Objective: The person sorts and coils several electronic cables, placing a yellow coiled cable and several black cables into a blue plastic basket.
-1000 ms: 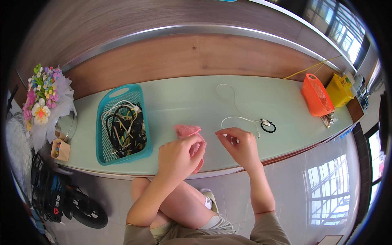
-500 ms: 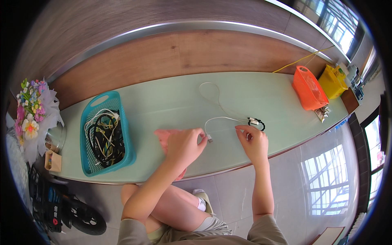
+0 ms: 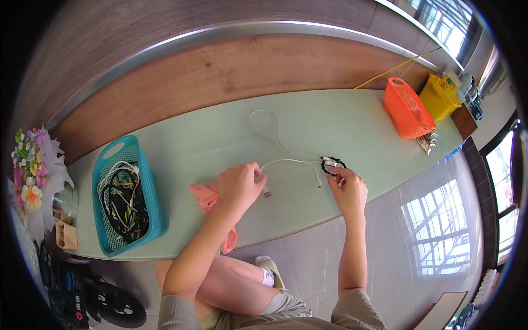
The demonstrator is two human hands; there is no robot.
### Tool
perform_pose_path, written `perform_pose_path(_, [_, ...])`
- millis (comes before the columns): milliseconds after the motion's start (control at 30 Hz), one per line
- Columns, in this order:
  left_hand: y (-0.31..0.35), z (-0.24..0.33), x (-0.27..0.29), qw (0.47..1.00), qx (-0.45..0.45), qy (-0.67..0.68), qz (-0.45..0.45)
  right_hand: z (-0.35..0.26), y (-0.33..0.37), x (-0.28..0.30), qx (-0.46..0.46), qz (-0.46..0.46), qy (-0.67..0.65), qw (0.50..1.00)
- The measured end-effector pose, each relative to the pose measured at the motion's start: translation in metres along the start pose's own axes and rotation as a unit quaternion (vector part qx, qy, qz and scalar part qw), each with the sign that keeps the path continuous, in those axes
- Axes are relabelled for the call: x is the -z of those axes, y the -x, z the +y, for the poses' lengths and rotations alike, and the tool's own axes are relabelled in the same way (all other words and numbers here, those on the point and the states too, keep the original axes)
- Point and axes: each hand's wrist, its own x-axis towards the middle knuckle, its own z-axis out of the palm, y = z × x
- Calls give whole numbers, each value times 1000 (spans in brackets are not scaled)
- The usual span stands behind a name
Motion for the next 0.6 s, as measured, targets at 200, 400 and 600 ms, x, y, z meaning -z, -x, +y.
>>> perform_pose_path(200, [-5,-1,-7,1000,11,-16,3,8,-1,-7,-5,-3,42,999])
perform_pose_path(400, [-7,-4,-8,1000,21,-17,4,-1,1,-6,-36,-36,1,999])
perform_pose_path(600, [-1,-2,8,998,58,34,-13,-10,11,-3,-32,-33,-96,994])
